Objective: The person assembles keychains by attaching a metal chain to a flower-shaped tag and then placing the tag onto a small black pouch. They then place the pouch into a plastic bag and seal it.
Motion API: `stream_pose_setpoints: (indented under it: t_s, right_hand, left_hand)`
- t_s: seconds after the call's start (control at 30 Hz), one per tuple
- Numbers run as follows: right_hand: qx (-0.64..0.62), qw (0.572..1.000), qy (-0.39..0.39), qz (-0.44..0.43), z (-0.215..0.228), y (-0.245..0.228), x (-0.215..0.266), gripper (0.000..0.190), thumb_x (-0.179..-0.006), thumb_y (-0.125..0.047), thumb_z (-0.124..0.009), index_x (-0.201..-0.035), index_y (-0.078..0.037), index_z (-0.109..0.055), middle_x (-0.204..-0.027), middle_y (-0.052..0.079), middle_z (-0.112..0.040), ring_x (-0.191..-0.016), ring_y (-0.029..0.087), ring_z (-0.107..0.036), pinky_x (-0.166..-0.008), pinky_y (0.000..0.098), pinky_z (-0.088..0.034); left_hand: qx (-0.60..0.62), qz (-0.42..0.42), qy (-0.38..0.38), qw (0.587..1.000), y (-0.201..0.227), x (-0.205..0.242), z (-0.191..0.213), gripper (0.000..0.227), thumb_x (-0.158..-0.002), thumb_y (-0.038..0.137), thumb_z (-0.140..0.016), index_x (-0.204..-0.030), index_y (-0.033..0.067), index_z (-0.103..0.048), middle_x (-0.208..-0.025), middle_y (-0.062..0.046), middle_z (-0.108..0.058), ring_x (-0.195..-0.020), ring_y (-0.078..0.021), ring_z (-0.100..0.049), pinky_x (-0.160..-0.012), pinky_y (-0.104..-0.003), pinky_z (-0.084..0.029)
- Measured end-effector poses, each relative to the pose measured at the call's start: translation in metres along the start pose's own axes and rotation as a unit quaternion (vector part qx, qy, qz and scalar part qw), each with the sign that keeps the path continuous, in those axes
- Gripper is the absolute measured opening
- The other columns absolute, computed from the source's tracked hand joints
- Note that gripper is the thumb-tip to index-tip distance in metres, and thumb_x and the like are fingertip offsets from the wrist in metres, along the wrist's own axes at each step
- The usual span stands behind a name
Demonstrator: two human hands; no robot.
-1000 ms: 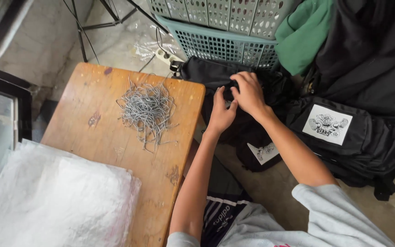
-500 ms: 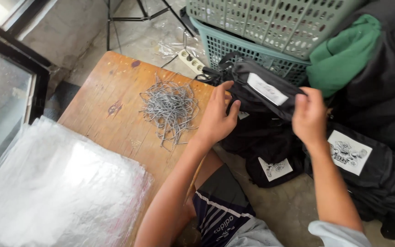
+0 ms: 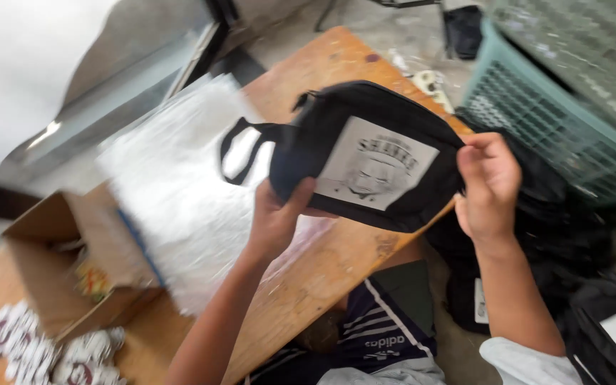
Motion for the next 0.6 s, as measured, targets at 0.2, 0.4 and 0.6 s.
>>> stream_pose_setpoints:
  t_s: [0.2,0.4,0.6]
  right_hand:
    - [-0.072,0.967,-0.244,-0.007,-0.136,-0.002,-0.008,0.029,-0.092,-0.004,-0.07,-0.098,-0.015,-0.044,-0.125,0.011,-0.057,-0.121,0.02,-0.056,-0.105,0.0317,-0.045]
    - [0.001,0.965,-0.251,0.074,-0.217,-0.006,-0.012,0.036,-0.095,-0.003,-0.077,-0.096,-0.01,-0.041,-0.111,0.017,-0.064,-0.102,0.021,-0.066,-0.088,0.0277,-0.058]
    - [0.01,0.906,-0.423,0.023,-0.233,0.006,-0.066,0.026,-0.099,-0.011,-0.073,-0.106,-0.012,-0.049,-0.096,-0.001,-0.061,-0.084,0.005,-0.058,-0.072,0.0153,-0.048]
  left_hand:
    - [-0.01,-0.08,0.139,0.987,0.02,0.064,0.093,0.038,-0.095,0.024,-0.064,-0.112,-0.0091,-0.065,-0.104,-0.022,-0.072,-0.095,-0.0418,-0.074,-0.068,-0.054,-0.072]
    - [-0.056,-0.029,0.257,0.964,-0.014,0.097,0.148,0.036,-0.08,0.012,-0.081,-0.113,0.0023,-0.069,-0.106,-0.003,-0.071,-0.096,-0.0138,-0.063,-0.083,-0.038,-0.062]
    - [0.418,0.037,-0.055,0.906,0.014,0.123,0.174,0.088,-0.073,0.026,-0.062,-0.151,-0.0045,-0.032,-0.127,-0.028,-0.057,-0.113,-0.0457,-0.057,-0.097,-0.055,-0.045]
Point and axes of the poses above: each hand's wrist, its own x-axis away from the middle knuckle, its own z-axis out of the back of the hand, y = z × x, the point moved 2 cm from there along -x, towards the middle knuckle
